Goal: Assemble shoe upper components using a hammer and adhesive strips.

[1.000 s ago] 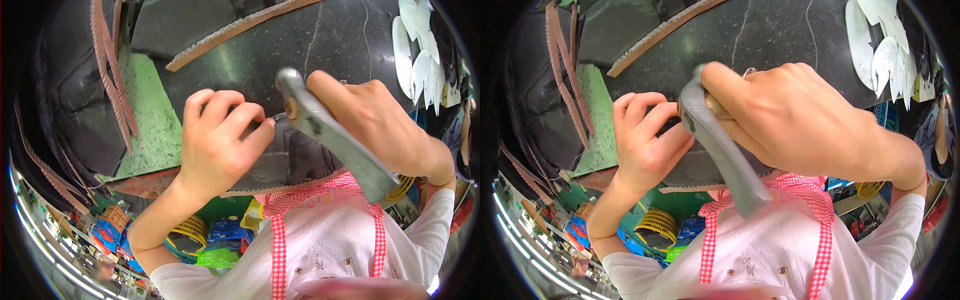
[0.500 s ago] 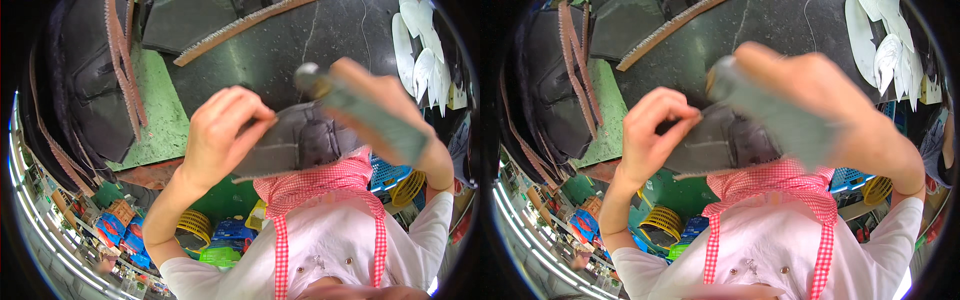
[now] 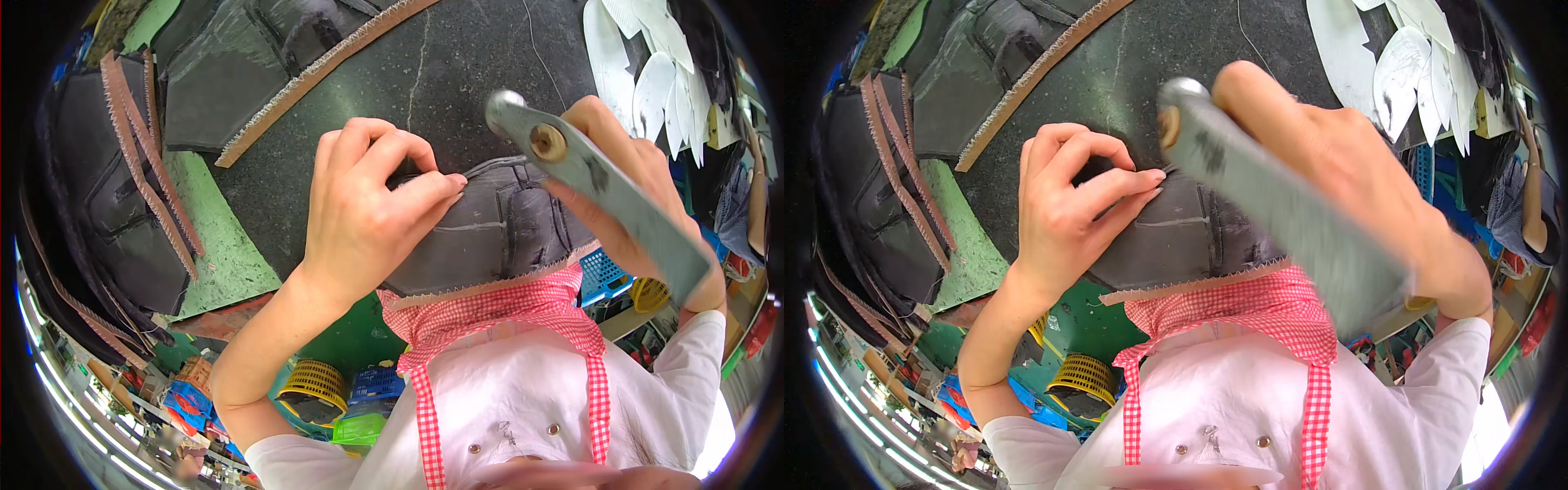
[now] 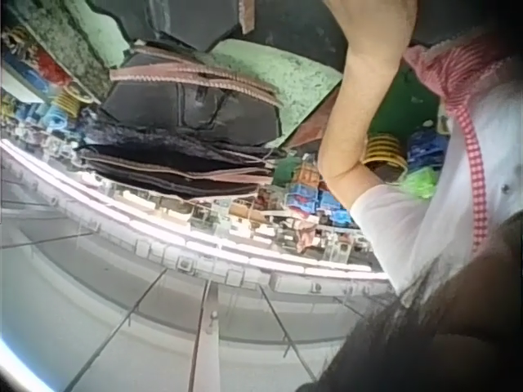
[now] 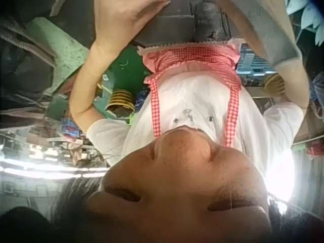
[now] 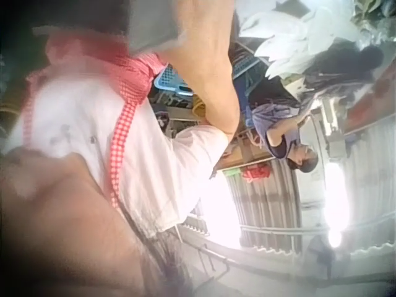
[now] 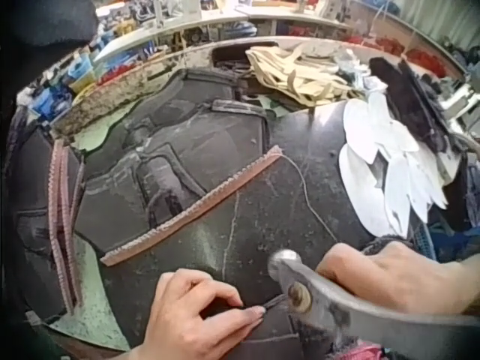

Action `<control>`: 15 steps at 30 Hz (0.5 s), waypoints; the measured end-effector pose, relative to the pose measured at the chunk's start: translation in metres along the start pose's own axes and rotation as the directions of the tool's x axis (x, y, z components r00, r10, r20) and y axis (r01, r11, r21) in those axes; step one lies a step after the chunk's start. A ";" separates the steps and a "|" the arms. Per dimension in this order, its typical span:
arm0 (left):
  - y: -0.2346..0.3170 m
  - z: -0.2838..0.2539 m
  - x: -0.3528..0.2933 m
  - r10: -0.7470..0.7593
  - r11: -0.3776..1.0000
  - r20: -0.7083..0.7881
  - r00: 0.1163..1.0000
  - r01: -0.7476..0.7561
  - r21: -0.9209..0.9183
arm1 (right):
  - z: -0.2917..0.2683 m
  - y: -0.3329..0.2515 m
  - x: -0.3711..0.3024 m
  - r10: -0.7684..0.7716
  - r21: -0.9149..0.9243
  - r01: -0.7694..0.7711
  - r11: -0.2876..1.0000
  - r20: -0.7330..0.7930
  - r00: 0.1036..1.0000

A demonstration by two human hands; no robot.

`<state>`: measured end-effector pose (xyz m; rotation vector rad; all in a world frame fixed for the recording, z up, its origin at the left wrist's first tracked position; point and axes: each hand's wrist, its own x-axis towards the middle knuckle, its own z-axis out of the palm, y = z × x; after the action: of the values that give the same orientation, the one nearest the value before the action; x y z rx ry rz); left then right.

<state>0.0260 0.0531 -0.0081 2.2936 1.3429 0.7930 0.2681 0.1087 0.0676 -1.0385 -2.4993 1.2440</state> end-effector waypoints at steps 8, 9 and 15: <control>0.001 -0.008 0.005 0.155 0.969 0.036 0.987 -0.159 0.190 | 0.004 -0.003 0.015 0.075 -0.103 -0.049 0.993 0.267 0.961; -0.002 -0.015 0.008 0.117 0.983 0.096 0.988 -0.129 0.133 | 0.012 -0.002 0.008 0.151 -0.147 -0.110 0.983 0.308 0.939; -0.018 -0.029 0.003 0.125 0.990 0.159 0.979 -0.133 0.038 | 0.007 -0.004 0.023 0.094 -0.150 -0.057 0.987 0.256 0.962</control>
<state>-0.0033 0.0649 0.0053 2.4452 1.1669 0.6108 0.2459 0.1174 0.0622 -1.0727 -2.8075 1.3203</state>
